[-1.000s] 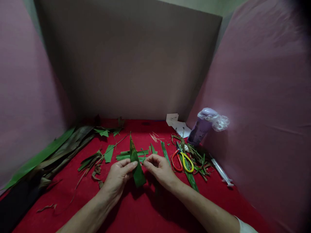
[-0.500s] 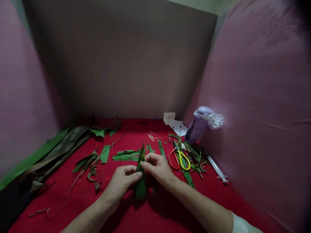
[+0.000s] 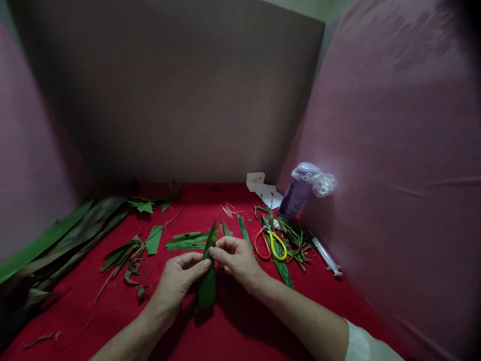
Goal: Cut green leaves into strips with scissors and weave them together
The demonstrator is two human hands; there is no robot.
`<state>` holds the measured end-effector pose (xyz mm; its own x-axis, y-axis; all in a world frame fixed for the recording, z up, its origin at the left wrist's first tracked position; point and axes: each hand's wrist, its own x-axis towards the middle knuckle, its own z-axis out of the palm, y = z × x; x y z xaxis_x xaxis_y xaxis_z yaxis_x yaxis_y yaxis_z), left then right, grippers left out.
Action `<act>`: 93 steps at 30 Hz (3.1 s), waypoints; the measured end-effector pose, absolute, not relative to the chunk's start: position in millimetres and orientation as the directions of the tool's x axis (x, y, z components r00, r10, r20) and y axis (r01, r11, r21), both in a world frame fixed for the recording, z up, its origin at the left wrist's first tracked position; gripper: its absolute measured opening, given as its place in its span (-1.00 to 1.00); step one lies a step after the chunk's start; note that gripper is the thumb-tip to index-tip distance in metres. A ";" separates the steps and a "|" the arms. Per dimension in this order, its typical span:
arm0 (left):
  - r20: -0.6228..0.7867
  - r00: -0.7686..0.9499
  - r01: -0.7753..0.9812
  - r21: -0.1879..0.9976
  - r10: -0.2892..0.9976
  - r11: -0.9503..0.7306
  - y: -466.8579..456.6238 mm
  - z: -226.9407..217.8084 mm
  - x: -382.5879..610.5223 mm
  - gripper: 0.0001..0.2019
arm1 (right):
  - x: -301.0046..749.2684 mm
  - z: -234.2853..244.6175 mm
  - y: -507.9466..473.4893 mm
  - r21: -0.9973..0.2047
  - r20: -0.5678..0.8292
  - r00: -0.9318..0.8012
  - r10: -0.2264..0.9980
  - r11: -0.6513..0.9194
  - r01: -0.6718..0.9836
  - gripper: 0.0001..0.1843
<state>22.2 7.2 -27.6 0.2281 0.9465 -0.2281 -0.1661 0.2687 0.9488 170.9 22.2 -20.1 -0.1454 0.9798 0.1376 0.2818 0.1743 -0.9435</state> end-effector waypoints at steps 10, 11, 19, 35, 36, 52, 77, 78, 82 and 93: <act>-0.267 0.203 -0.277 0.907 0.942 0.317 7.2 -22.1 18.0 -0.86 | 266.4 -8.0 31.5 -0.471 0.133 0.073 0.988 -0.002 0.882 -0.91; -0.265 0.204 -0.281 0.906 0.942 0.316 7.3 -21.6 17.9 -0.85 | 270.0 -12.5 31.9 -0.433 0.112 0.089 0.990 -0.032 0.901 -0.90; -0.247 0.198 -0.287 0.911 0.948 0.297 10.4 -25.8 13.9 -0.84 | 277.5 -9.8 46.1 -0.393 0.045 0.178 0.983 -0.147 0.908 -0.75; -0.273 0.235 -0.352 0.871 0.933 0.343 10.8 -21.2 9.2 -0.85 | 258.2 34.2 -33.3 -0.855 -0.333 -0.411 0.849 -0.456 -0.248 -0.67; -0.272 0.231 -0.359 0.869 0.934 0.341 11.5 -20.7 8.9 -0.85 | 249.7 29.0 -42.5 -0.817 -0.335 -0.469 0.817 -0.500 -0.288 -0.66; -0.263 0.177 -0.360 0.879 0.948 0.311 15.9 -20.0 2.5 -0.83 | 227.3 12.9 -69.2 -0.925 -0.288 -0.380 0.879 -0.358 -0.128 -0.39; -0.241 0.352 -0.140 0.942 0.904 0.305 5.1 -16.8 2.6 -0.85 | 214.3 8.0 -31.1 -0.851 -0.117 -0.303 0.946 0.062 0.522 -0.51; -0.240 0.356 -0.135 0.943 0.903 0.303 5.2 -17.4 2.2 -0.85 | 214.7 6.6 -31.1 -0.852 -0.118 -0.305 0.945 0.062 0.521 -0.54; -0.246 0.362 -0.110 0.946 0.899 0.303 5.5 -18.0 1.8 -0.85 | 216.7 2.7 -31.3 -0.847 -0.106 -0.303 0.947 0.074 0.527 -0.63; -0.240 0.332 -0.121 0.948 0.912 0.293 7.4 -18.0 0.2 -0.85 | 217.6 9.5 -30.8 -0.868 -0.203 -0.379 0.903 0.013 0.496 -0.55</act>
<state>0.2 7.4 -18.0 0.3321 0.9123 -0.2398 -0.1210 0.2933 0.9483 217.6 -30.8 9.5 -0.3787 0.9030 -0.2029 0.4962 0.0130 -0.8681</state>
